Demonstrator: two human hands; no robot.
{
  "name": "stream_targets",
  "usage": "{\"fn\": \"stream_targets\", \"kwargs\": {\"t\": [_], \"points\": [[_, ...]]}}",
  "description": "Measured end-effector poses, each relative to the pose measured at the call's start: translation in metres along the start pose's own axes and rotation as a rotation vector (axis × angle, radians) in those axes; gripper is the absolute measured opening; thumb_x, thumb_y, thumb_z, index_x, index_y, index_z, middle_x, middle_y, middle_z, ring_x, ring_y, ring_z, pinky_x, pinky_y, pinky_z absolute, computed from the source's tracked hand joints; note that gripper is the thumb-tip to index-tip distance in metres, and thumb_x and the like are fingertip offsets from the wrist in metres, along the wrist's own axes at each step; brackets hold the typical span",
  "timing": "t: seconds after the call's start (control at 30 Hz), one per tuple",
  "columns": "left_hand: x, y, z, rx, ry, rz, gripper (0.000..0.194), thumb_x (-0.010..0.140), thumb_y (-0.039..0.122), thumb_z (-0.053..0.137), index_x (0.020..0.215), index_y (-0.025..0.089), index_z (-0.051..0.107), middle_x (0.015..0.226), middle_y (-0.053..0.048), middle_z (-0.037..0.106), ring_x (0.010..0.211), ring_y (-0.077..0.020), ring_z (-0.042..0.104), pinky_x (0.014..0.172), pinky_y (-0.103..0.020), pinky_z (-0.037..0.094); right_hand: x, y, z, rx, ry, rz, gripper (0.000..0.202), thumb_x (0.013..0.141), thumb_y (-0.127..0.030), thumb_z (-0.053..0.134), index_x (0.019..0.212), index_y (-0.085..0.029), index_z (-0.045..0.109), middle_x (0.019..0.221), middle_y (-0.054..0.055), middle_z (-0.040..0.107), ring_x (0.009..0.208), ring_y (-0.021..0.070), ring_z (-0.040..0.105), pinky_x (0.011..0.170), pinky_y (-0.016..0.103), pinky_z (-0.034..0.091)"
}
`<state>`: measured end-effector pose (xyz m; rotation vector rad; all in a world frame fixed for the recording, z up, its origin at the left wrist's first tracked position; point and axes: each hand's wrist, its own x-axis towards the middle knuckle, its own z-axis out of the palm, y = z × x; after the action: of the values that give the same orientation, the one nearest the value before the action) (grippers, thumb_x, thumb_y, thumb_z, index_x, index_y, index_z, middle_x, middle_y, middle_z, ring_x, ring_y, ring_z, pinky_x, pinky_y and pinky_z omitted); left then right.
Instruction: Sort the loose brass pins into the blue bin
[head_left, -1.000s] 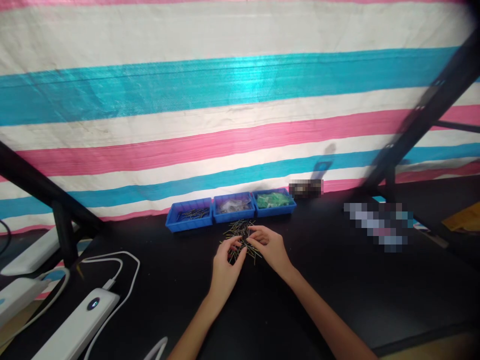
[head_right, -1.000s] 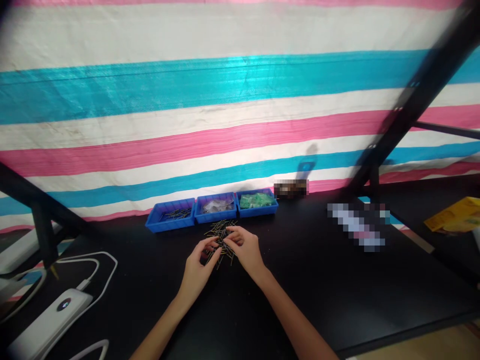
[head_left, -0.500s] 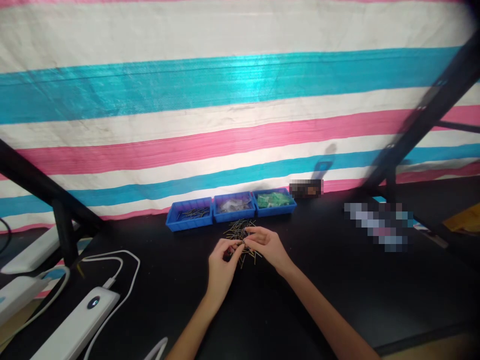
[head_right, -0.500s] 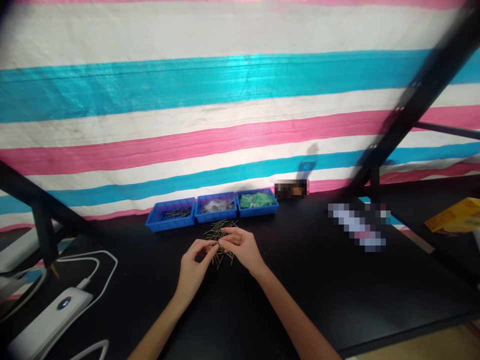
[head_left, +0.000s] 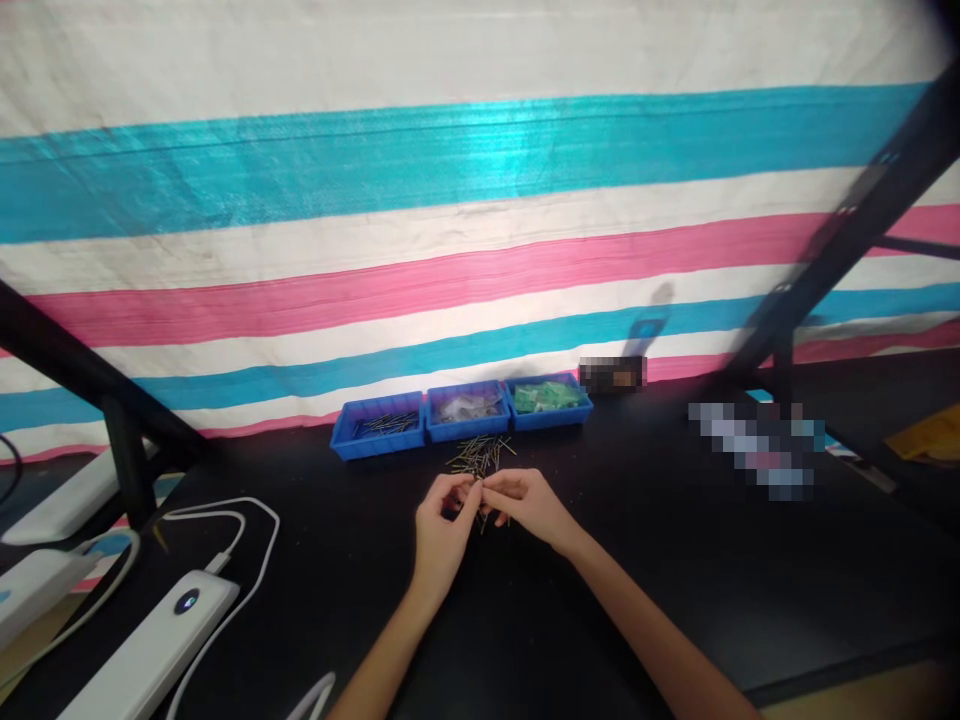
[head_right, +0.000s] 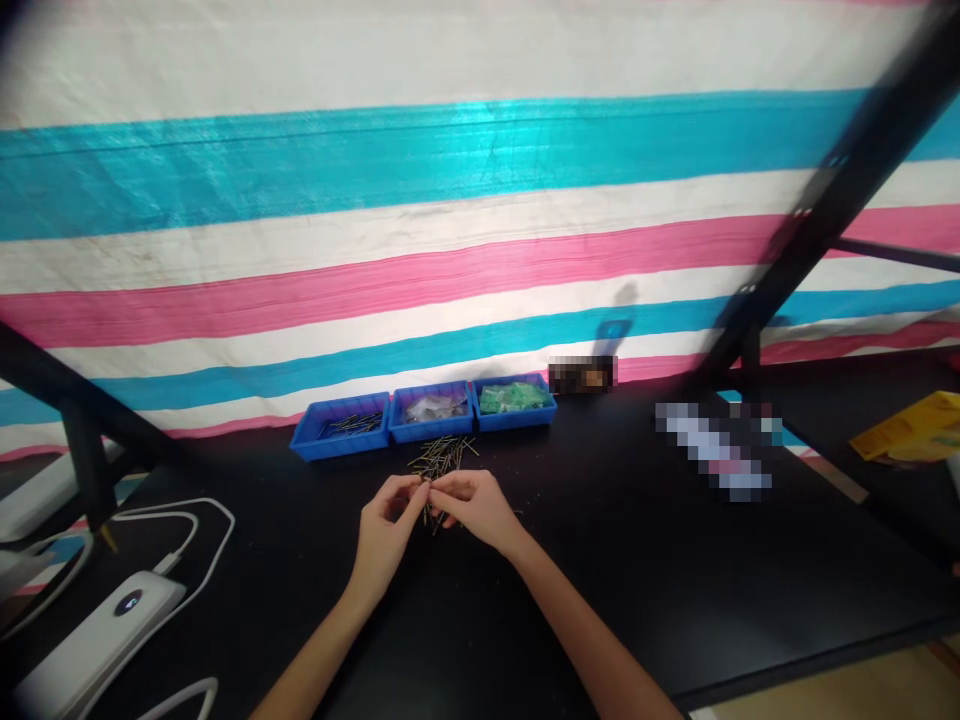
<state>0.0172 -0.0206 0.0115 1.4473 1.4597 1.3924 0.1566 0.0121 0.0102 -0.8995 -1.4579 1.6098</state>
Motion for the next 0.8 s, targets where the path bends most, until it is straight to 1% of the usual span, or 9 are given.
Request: {"fn": "stream_targets", "kwargs": {"t": [0.17, 0.23, 0.3, 0.4, 0.57, 0.63, 0.7, 0.8], "points": [[-0.001, 0.002, 0.0, 0.002, 0.002, -0.008, 0.015, 0.077, 0.03, 0.057, 0.083, 0.016, 0.06, 0.076, -0.002, 0.059, 0.069, -0.0136, 0.055, 0.064, -0.025, 0.043, 0.0, -0.001, 0.001, -0.029, -0.056, 0.005, 0.029, 0.075, -0.038, 0.061, 0.087, -0.012, 0.065, 0.075, 0.005, 0.063, 0.068, 0.0141, 0.059, 0.052, 0.021, 0.047], [-0.001, 0.003, -0.001, -0.004, 0.012, 0.0, 0.014, 0.078, 0.029, 0.056, 0.082, 0.016, 0.059, 0.075, -0.001, 0.059, 0.069, -0.0132, 0.055, 0.064, -0.024, 0.043, 0.0, -0.002, 0.002, -0.033, -0.047, 0.006, 0.029, 0.075, -0.039, 0.061, 0.086, -0.012, 0.064, 0.074, 0.005, 0.062, 0.067, 0.0135, 0.059, 0.052, 0.021, 0.046], [0.0, 0.003, -0.002, 0.002, 0.019, 0.014, 0.012, 0.078, 0.028, 0.055, 0.081, 0.016, 0.058, 0.074, -0.001, 0.059, 0.067, -0.0128, 0.054, 0.063, -0.023, 0.043, 0.0, -0.005, 0.002, -0.048, -0.011, -0.003, 0.029, 0.074, -0.039, 0.062, 0.084, -0.012, 0.065, 0.072, 0.004, 0.062, 0.065, 0.0124, 0.058, 0.051, 0.02, 0.045], [0.001, 0.003, -0.004, 0.045, 0.011, 0.051, 0.011, 0.078, 0.027, 0.055, 0.081, 0.017, 0.059, 0.073, 0.0, 0.058, 0.065, -0.0124, 0.053, 0.061, -0.023, 0.042, 0.0, -0.006, 0.0, -0.059, 0.067, -0.024, 0.03, 0.073, -0.042, 0.061, 0.082, -0.013, 0.064, 0.069, 0.003, 0.06, 0.061, 0.0117, 0.056, 0.045, 0.018, 0.043], [0.007, 0.001, -0.006, 0.188, -0.004, 0.19, 0.011, 0.078, 0.025, 0.056, 0.081, 0.017, 0.062, 0.073, 0.0, 0.055, 0.066, -0.012, 0.051, 0.062, -0.023, 0.042, 0.003, -0.003, -0.005, -0.074, 0.194, -0.016, 0.033, 0.072, -0.043, 0.061, 0.084, -0.013, 0.064, 0.065, 0.003, 0.058, 0.058, 0.0126, 0.056, 0.04, 0.018, 0.042], [0.011, 0.0, -0.01, 0.234, 0.03, 0.228, 0.011, 0.077, 0.026, 0.057, 0.081, 0.017, 0.063, 0.073, 0.0, 0.055, 0.066, -0.0119, 0.051, 0.062, -0.023, 0.042, 0.004, -0.001, -0.007, -0.117, 0.242, -0.011, 0.033, 0.072, -0.043, 0.061, 0.085, -0.013, 0.064, 0.063, 0.003, 0.059, 0.057, 0.013, 0.056, 0.039, 0.018, 0.042], [0.018, -0.002, -0.016, 0.247, 0.094, 0.241, 0.012, 0.077, 0.027, 0.057, 0.081, 0.018, 0.063, 0.075, -0.001, 0.056, 0.066, -0.0118, 0.052, 0.062, -0.023, 0.042, 0.005, -0.001, -0.01, -0.176, 0.293, -0.021, 0.033, 0.073, -0.043, 0.06, 0.086, -0.013, 0.065, 0.063, 0.003, 0.06, 0.056, 0.0136, 0.056, 0.038, 0.018, 0.041], [0.03, -0.003, -0.029, 0.252, 0.192, 0.239, 0.015, 0.077, 0.031, 0.058, 0.084, 0.019, 0.064, 0.083, -0.001, 0.059, 0.067, -0.0121, 0.054, 0.061, -0.023, 0.042, 0.005, -0.001, -0.014, -0.271, 0.355, -0.077, 0.032, 0.074, -0.043, 0.059, 0.085, -0.014, 0.066, 0.066, 0.005, 0.061, 0.057, 0.0143, 0.057, 0.039, 0.019, 0.041]]}}
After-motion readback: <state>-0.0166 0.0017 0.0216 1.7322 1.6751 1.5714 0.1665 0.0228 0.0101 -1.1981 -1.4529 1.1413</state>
